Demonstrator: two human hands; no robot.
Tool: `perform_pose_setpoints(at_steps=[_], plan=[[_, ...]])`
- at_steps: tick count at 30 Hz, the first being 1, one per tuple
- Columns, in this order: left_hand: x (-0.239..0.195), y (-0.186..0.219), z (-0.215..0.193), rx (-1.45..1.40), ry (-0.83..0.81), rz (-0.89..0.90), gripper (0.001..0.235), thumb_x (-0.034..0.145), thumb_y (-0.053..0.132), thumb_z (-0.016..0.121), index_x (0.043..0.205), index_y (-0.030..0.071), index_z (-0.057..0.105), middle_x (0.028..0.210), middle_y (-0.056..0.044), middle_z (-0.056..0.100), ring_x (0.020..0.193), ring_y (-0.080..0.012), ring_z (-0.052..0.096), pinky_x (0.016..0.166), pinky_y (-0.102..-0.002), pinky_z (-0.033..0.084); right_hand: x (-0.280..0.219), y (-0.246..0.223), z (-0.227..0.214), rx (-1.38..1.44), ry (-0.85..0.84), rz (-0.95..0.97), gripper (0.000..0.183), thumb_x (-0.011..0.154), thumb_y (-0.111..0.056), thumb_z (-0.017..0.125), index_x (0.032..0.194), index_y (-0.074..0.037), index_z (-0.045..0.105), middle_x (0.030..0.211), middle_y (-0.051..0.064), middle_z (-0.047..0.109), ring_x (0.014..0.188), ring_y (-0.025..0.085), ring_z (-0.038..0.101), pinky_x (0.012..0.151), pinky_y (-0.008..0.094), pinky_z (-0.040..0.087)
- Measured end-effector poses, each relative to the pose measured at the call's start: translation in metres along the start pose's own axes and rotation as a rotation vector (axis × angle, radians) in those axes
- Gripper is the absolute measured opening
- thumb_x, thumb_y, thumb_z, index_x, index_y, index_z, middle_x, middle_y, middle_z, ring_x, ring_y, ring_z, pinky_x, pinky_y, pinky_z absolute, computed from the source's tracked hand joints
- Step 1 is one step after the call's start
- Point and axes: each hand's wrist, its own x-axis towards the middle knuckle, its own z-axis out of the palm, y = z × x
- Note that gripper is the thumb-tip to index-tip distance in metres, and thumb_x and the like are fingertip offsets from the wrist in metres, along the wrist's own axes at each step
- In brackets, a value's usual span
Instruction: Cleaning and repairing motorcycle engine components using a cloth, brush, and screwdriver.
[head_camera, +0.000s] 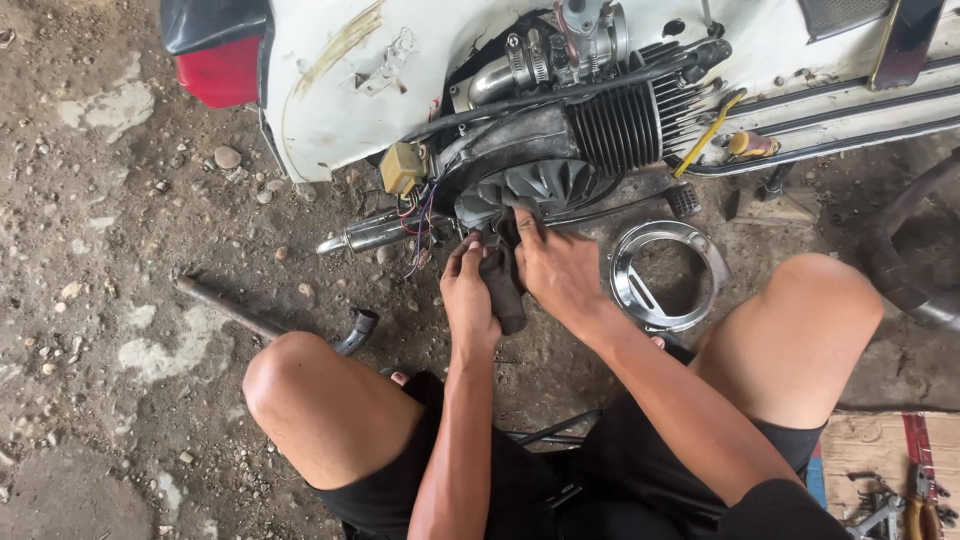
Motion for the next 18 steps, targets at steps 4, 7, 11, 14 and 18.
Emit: perform_pose_setpoints(at_steps=[4, 7, 11, 14, 18], plan=[[-0.008, 0.009, 0.002, -0.039, 0.001, 0.004, 0.03, 0.093, 0.012, 0.065, 0.119, -0.002, 0.07, 0.079, -0.015, 0.071, 0.067, -0.0251, 0.073, 0.056, -0.039, 0.063, 0.003, 0.002, -0.03, 0.047, -0.073, 0.029, 0.04, 0.09, -0.014, 0.056, 0.128, -0.008, 0.069, 0.063, 0.004, 0.069, 0.051, 0.018, 0.065, 0.049, 0.033, 0.051], [-0.012, 0.016, 0.003, -0.068, -0.002, 0.012, 0.027, 0.093, 0.01, 0.064, 0.117, -0.002, 0.071, 0.078, -0.015, 0.07, 0.067, -0.026, 0.073, 0.056, -0.039, 0.064, -0.008, 0.014, -0.014, 0.006, -0.066, 0.015, 0.04, 0.09, -0.019, 0.056, 0.128, -0.01, 0.066, 0.063, 0.004, 0.068, 0.053, 0.02, 0.068, 0.051, 0.036, 0.054], [-0.013, 0.019, -0.001, -0.084, -0.012, 0.053, 0.025, 0.093, 0.01, 0.065, 0.115, -0.002, 0.071, 0.077, -0.015, 0.069, 0.067, -0.0254, 0.074, 0.056, -0.04, 0.064, -0.014, 0.016, -0.013, 0.009, -0.07, 0.008, 0.041, 0.088, -0.019, 0.061, 0.127, -0.005, 0.066, 0.072, 0.006, 0.071, 0.065, 0.021, 0.072, 0.06, 0.036, 0.057], [-0.023, 0.029, 0.0, -0.081, -0.016, 0.072, 0.025, 0.094, 0.012, 0.065, 0.114, -0.001, 0.071, 0.077, -0.013, 0.068, 0.068, -0.0231, 0.073, 0.058, -0.037, 0.063, -0.031, 0.029, 0.008, 0.083, -0.12, 0.081, 0.037, 0.089, -0.017, 0.062, 0.123, -0.003, 0.067, 0.073, 0.01, 0.072, 0.068, 0.026, 0.073, 0.062, 0.04, 0.057], [-0.022, 0.03, 0.0, -0.047, -0.042, 0.101, 0.026, 0.096, 0.014, 0.064, 0.116, -0.001, 0.071, 0.08, -0.011, 0.068, 0.073, -0.0204, 0.072, 0.06, -0.034, 0.062, -0.036, 0.042, -0.001, 0.224, -0.347, 0.214, 0.026, 0.091, -0.021, 0.06, 0.113, -0.01, 0.07, 0.076, 0.011, 0.073, 0.071, 0.035, 0.074, 0.061, 0.049, 0.058]])
